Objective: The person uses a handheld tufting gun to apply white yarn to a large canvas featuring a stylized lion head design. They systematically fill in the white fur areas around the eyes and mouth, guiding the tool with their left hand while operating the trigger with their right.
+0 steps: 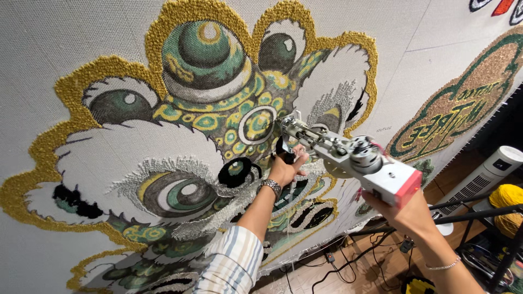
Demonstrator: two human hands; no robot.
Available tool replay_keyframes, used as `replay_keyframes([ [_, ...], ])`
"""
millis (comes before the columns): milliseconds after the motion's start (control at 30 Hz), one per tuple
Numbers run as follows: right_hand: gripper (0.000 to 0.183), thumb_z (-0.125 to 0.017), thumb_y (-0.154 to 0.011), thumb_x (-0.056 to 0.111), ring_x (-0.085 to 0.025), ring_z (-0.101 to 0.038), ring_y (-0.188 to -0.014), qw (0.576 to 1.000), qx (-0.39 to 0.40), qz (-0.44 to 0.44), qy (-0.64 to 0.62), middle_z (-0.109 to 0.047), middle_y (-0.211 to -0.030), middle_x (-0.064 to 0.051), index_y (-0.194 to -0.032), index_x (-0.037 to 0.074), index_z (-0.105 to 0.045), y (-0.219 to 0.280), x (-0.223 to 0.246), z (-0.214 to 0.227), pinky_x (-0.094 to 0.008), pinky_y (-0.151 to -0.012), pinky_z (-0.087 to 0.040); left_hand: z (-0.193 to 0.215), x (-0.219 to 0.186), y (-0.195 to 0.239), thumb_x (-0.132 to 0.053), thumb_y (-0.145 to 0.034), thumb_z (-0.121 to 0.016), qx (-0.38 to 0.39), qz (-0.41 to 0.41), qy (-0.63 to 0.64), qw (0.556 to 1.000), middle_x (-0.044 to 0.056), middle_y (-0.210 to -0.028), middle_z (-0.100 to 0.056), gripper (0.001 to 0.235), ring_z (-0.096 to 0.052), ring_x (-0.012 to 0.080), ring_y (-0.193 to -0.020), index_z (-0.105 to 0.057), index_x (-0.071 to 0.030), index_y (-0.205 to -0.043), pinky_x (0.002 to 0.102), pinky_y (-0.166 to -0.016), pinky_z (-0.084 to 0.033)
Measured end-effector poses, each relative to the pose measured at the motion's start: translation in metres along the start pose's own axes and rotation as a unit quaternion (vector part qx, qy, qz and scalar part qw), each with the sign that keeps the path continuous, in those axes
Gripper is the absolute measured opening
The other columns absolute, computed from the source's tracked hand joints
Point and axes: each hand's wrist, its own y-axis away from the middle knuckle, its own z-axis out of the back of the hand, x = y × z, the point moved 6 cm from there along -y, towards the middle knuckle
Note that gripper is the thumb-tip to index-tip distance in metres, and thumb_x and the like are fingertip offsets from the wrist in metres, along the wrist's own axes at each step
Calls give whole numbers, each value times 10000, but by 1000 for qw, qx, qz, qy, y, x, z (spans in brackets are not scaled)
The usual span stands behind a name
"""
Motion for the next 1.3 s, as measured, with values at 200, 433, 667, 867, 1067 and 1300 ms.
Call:
replay_keyframes([
  [200,391,-796,-842,53,-247,-600,-671,932,-3,-312,-182,-669,-833,-184,-1220,19,-703,38,-68,2,-387,-559,-485,-33,21,8,-370,-1019,-588,8,-1,25,1000,56,-1094,-788,400,-676,98,-559,-713,-111,-1297,221,-430,-420],
  [433,375,-662,-816,30,-169,-611,-674,896,-21,-265,-356,-676,-823,-97,-1182,-52,-667,75,-78,26,-326,-579,-529,-65,33,27,-274,-1011,-596,6,-41,42,998,83,-1046,-795,324,-662,110,-549,-757,-73,-1208,267,-511,-561],
  [667,419,-656,-842,36,-199,-544,-649,877,-44,-259,-402,-583,-753,-103,-1245,-80,-677,104,-82,37,-335,-538,-499,-78,12,49,-238,-1023,-622,0,-56,25,998,79,-1018,-792,282,-701,68,-654,-772,-48,-1168,279,-555,-588],
  [867,453,-660,-816,42,-180,-512,-676,864,-60,-267,-423,-543,-746,-94,-1247,-96,-658,109,-73,41,-333,-519,-471,-79,-22,63,-304,-960,-679,-9,-51,-38,998,61,-894,-780,346,-677,119,-572,-779,-13,-1118,275,-530,-554],
  [1067,455,-663,-834,58,-191,-522,-668,832,-90,-299,-459,-522,-754,-70,-1266,-79,-631,126,-88,35,-359,-511,-471,-60,-53,77,-481,-852,-777,12,-127,-182,975,81,-851,-721,577,-635,122,-648,-735,-65,-1250,301,-592,-521],
  [1300,452,-656,-852,78,-204,-533,-666,821,-119,-294,-475,-530,-749,-85,-1274,-84,-635,148,-102,38,-382,-554,-485,21,-106,58,-340,-915,-781,-203,-345,-417,815,87,-1089,-738,399,-722,228,-918,-692,-116,-1233,375,-767,-571],
])
